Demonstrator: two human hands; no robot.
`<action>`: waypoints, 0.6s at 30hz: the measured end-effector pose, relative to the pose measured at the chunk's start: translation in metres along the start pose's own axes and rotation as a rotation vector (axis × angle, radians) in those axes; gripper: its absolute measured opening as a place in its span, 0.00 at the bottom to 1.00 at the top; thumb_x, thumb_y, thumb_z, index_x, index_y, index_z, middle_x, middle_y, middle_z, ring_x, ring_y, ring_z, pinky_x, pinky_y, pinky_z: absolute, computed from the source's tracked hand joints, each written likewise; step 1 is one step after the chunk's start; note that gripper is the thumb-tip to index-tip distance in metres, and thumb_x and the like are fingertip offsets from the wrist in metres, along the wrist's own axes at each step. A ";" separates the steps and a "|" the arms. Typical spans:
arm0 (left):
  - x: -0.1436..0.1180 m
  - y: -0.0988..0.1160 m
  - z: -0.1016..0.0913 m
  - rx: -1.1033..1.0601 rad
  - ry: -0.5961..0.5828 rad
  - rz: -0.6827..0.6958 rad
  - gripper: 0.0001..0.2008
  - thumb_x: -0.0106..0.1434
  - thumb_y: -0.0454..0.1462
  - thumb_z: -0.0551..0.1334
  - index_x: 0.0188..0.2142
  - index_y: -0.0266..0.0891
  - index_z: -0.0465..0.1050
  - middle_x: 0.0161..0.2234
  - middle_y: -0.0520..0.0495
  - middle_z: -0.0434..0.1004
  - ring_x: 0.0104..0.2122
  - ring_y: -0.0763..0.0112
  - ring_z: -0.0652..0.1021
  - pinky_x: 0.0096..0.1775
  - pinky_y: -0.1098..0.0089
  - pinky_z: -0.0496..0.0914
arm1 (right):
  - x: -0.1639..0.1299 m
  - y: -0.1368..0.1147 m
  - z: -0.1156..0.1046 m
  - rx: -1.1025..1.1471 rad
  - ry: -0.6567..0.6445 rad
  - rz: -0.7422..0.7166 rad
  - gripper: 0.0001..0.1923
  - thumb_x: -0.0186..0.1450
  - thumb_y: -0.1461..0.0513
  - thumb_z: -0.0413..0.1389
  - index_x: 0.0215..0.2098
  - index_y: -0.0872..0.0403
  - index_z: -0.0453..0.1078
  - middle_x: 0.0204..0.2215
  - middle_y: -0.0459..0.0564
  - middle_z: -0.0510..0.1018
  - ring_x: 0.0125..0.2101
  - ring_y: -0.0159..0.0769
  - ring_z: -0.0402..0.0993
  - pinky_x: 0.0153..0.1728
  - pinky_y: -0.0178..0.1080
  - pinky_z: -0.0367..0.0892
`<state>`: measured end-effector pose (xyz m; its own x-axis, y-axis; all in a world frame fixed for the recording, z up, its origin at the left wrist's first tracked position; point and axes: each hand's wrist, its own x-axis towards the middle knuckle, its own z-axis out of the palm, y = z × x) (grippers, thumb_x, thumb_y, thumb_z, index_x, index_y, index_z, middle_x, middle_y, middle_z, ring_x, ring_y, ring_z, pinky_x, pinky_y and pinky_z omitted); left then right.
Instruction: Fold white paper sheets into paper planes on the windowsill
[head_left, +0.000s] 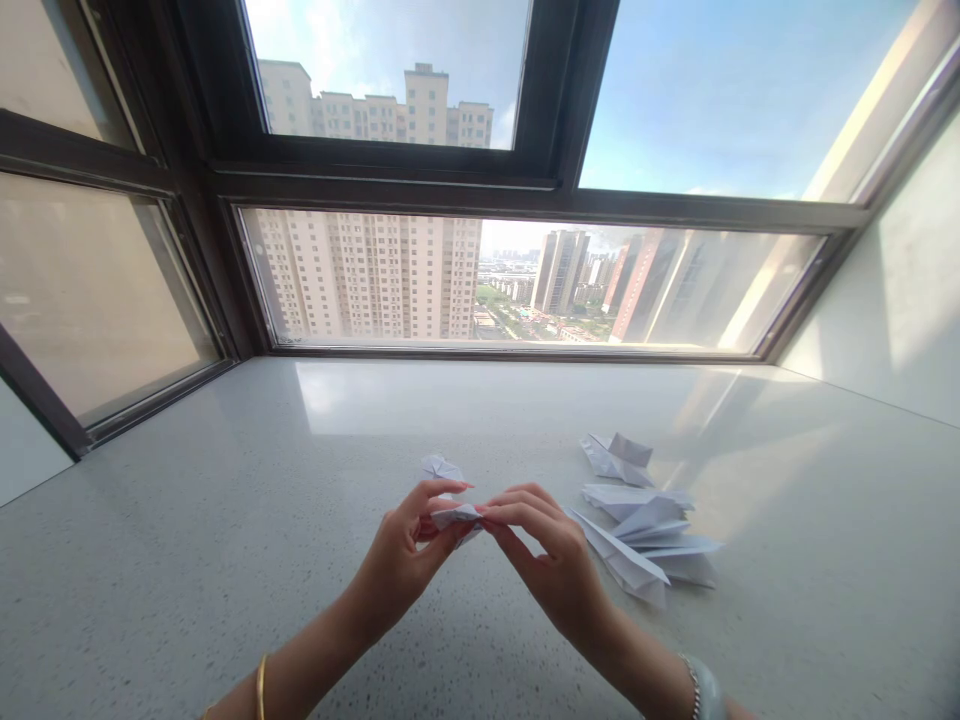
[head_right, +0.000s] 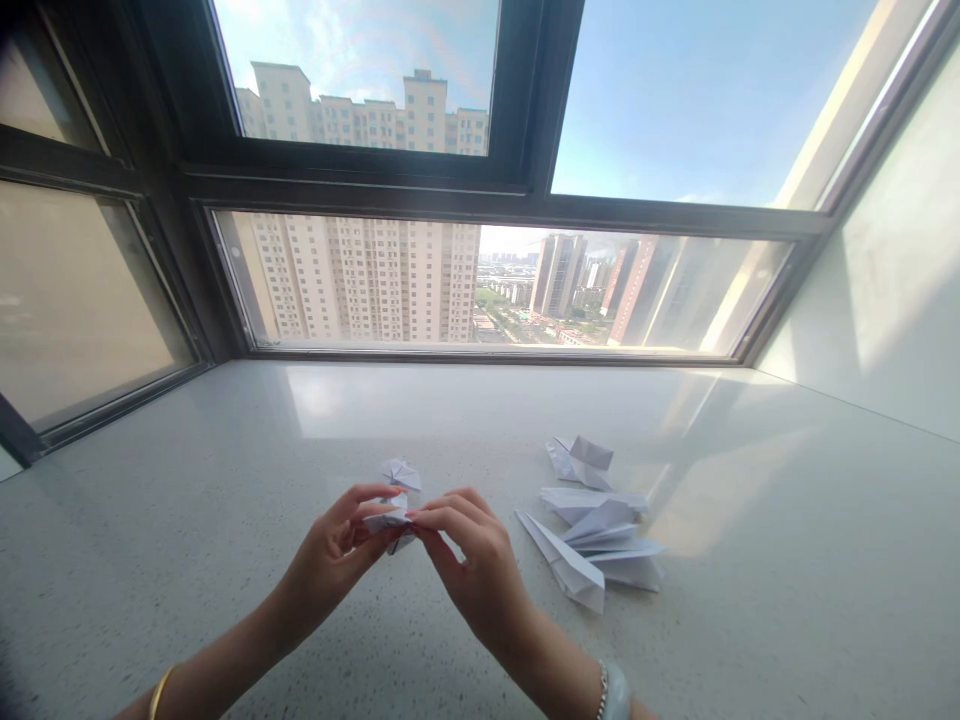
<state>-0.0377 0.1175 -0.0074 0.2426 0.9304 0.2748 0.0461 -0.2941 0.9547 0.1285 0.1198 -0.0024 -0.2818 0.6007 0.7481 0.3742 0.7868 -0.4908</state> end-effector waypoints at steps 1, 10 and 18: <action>-0.001 0.000 0.000 0.006 0.013 0.020 0.12 0.54 0.38 0.61 0.39 0.40 0.67 0.33 0.46 0.76 0.34 0.67 0.75 0.37 0.70 0.68 | 0.000 -0.001 -0.001 -0.020 0.000 -0.038 0.08 0.59 0.68 0.53 0.34 0.52 0.71 0.29 0.48 0.77 0.31 0.35 0.70 0.32 0.38 0.67; 0.005 0.006 -0.002 -0.185 0.024 -0.180 0.11 0.52 0.42 0.63 0.25 0.37 0.65 0.20 0.54 0.70 0.22 0.75 0.70 0.26 0.74 0.65 | 0.003 0.007 0.001 0.236 0.017 0.322 0.10 0.62 0.57 0.49 0.38 0.52 0.67 0.33 0.51 0.75 0.35 0.36 0.70 0.35 0.39 0.66; 0.009 0.002 -0.002 -0.327 -0.010 -0.344 0.16 0.48 0.44 0.65 0.27 0.36 0.63 0.21 0.52 0.73 0.22 0.74 0.72 0.28 0.72 0.65 | 0.000 0.014 0.009 0.461 -0.177 0.653 0.15 0.55 0.52 0.56 0.31 0.56 0.69 0.24 0.46 0.74 0.26 0.33 0.69 0.28 0.35 0.64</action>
<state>-0.0374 0.1260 -0.0026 0.2757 0.9592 -0.0632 -0.1821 0.1167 0.9763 0.1262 0.1326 -0.0130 -0.2830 0.9410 0.1855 0.1213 0.2270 -0.9663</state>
